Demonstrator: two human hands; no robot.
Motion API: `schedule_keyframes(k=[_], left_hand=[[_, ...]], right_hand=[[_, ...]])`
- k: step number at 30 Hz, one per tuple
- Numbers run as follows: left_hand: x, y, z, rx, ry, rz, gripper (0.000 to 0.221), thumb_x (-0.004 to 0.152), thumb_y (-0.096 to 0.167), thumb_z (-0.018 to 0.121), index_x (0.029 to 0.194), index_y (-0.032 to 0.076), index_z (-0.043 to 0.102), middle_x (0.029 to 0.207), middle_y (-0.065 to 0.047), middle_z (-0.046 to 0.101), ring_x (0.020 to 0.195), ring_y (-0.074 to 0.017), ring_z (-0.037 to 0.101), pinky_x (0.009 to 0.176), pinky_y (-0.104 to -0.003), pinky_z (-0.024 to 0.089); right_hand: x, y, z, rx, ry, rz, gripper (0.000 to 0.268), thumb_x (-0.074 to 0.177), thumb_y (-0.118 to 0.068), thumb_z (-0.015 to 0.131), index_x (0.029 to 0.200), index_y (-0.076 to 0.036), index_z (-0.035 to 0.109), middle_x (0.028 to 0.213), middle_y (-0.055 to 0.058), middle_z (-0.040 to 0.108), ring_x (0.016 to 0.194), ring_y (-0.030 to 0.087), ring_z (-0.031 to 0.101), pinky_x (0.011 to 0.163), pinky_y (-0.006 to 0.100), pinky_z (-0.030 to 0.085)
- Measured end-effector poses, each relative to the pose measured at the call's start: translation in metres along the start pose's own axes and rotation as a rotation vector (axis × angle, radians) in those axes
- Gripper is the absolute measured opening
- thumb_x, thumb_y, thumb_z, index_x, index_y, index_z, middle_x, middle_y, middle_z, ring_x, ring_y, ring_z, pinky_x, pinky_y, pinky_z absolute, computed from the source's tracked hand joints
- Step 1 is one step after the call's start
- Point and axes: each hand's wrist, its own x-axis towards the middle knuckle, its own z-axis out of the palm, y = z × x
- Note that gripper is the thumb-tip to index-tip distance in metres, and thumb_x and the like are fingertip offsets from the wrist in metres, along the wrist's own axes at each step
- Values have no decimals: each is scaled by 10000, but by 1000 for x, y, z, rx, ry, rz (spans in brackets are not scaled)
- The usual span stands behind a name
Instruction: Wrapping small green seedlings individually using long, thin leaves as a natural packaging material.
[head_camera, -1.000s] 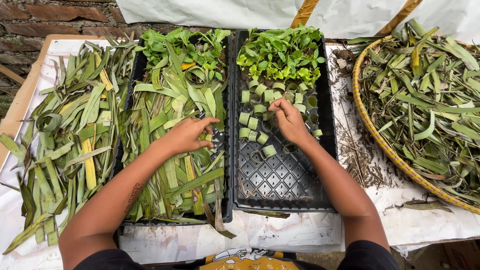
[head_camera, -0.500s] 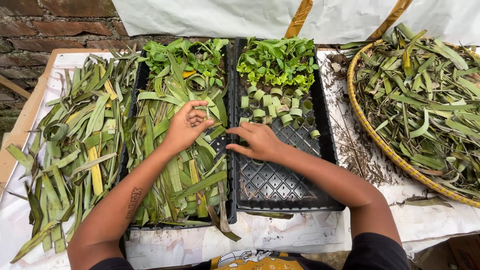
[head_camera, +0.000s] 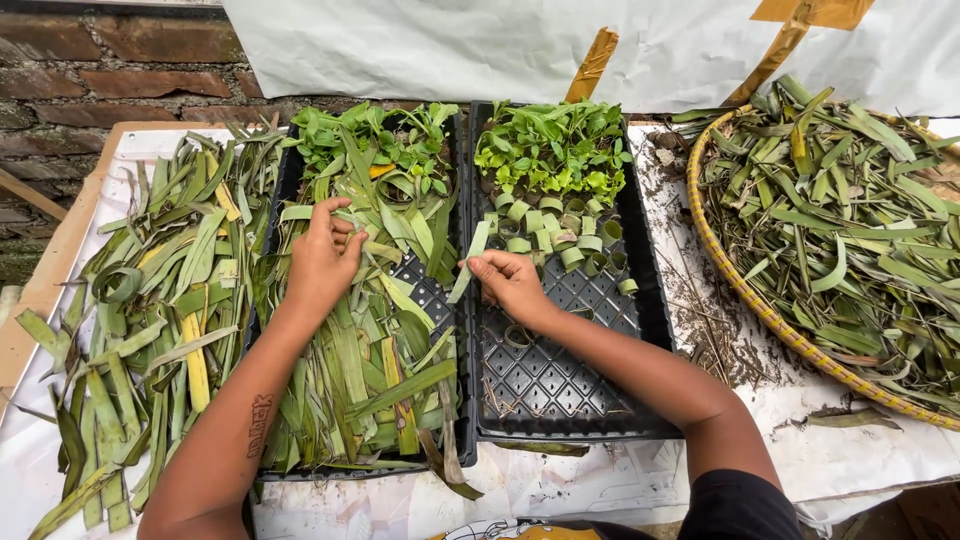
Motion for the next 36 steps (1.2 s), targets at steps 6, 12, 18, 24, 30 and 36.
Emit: schedule_keyframes(k=[6,12,18,24,30,36], left_hand=[[-17,73,-12,146,-82,-2,623,936,79,749,1475,12,444,1239,-264,673,729,-284,712,695,-423,630],[-33,47,54,-879,-474,-501,830,961,363,722,1528,-47,277,1196,-300,679,1062,-329,720,981,-451,587],[-41,50,56,-1020,-477,-687,975,780,55,871,1563,13,291,1370,-239,611,1119,-234,696,965,-336,582],[-49,44,73,-1080,-440,-773,991,770,-14,859,1547,-61,246,1461,-314,496,1137,-327,695,947,-393,614],[-49,61,57,-1102,-426,-708,857,805,-24,814,1517,-59,339,1335,-326,500,1118,-380,702,955,-422,607],[-41,42,56,-1110,-310,-656,784,801,-26,822,1451,-79,388,1203,-333,651,996,-369,745,901,-427,639]], right_hand=[[5,1,-2,29,77,31,244,1034,-161,677,831,-43,744,411,3,385,389,58,413,444,205,394],[6,48,-21,-463,-77,-628,158,924,18,722,967,-83,836,534,31,414,452,189,471,507,274,426],[2,48,-23,-949,-102,-993,256,938,2,661,1090,-140,810,594,0,414,437,219,473,478,316,485],[3,42,-28,-1328,-10,-1194,294,984,-125,545,1164,-181,771,661,-23,425,501,173,500,548,285,490],[24,42,-59,-1468,65,-1191,351,902,-89,600,1191,-191,772,654,-25,433,508,162,513,529,292,482],[23,33,-57,-1482,193,-1217,238,887,-126,684,1077,-226,786,624,-42,395,484,143,497,551,261,465]])
